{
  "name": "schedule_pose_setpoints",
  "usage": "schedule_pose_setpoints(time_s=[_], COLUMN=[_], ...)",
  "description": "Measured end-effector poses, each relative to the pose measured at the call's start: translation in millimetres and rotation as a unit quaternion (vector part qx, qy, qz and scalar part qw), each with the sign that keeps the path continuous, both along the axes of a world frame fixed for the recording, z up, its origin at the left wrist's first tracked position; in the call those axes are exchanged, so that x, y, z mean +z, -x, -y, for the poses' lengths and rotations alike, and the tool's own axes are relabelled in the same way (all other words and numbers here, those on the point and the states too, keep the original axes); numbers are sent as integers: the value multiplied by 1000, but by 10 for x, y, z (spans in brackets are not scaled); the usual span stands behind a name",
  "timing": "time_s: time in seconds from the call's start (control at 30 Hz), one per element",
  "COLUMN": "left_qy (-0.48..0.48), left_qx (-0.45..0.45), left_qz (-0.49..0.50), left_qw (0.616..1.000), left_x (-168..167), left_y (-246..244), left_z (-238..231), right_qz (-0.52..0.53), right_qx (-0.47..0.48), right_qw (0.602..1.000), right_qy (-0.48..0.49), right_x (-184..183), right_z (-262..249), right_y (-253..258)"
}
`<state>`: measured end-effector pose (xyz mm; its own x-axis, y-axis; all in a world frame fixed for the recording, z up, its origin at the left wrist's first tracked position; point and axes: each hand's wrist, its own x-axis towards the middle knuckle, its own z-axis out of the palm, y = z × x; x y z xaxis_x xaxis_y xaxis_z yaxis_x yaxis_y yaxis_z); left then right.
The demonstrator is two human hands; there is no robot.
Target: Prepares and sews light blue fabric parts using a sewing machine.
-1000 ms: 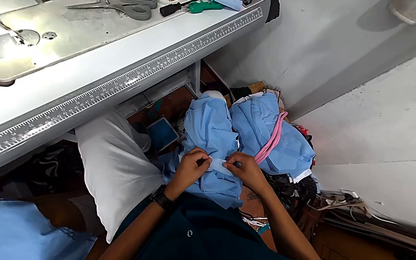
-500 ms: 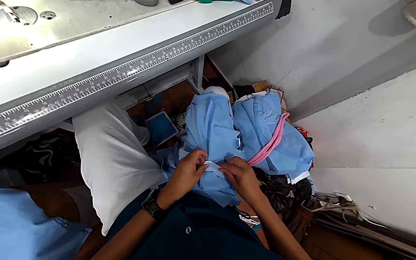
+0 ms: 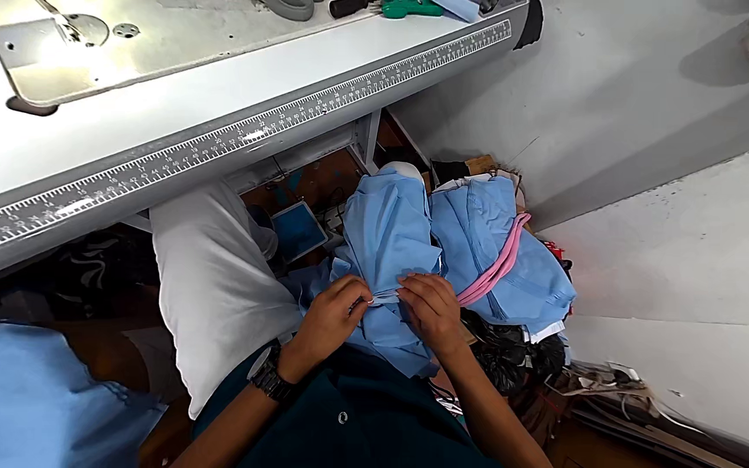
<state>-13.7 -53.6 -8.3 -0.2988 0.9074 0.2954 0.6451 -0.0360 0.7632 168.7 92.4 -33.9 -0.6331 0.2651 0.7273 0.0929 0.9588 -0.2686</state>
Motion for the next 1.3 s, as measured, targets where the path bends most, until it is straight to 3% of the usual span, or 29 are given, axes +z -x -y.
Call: schedule_pose_setpoints(time_s=[0.13, 0.73, 0.97, 1.17, 1.3], left_qy=[-33, 67, -51, -162, -240], left_qx=[-30, -2, 43, 46, 43], left_qz=[21, 226, 144, 52, -22], left_qw=[999, 972, 987, 984, 970], left_x=[-104, -40, 62, 274, 773], left_y=[31, 29, 51, 148, 286], left_z=[-123, -259, -196, -127, 63], right_qz=[26, 92, 91, 65, 5], right_qx=[36, 85, 115, 155, 202], right_qw=[999, 990, 968, 983, 979], right_qy=[-13, 60, 204, 80, 32], right_x=[175, 334, 442, 881, 1383], right_z=[-129, -281, -358, -368, -264], right_y=[-90, -43, 49, 269, 491])
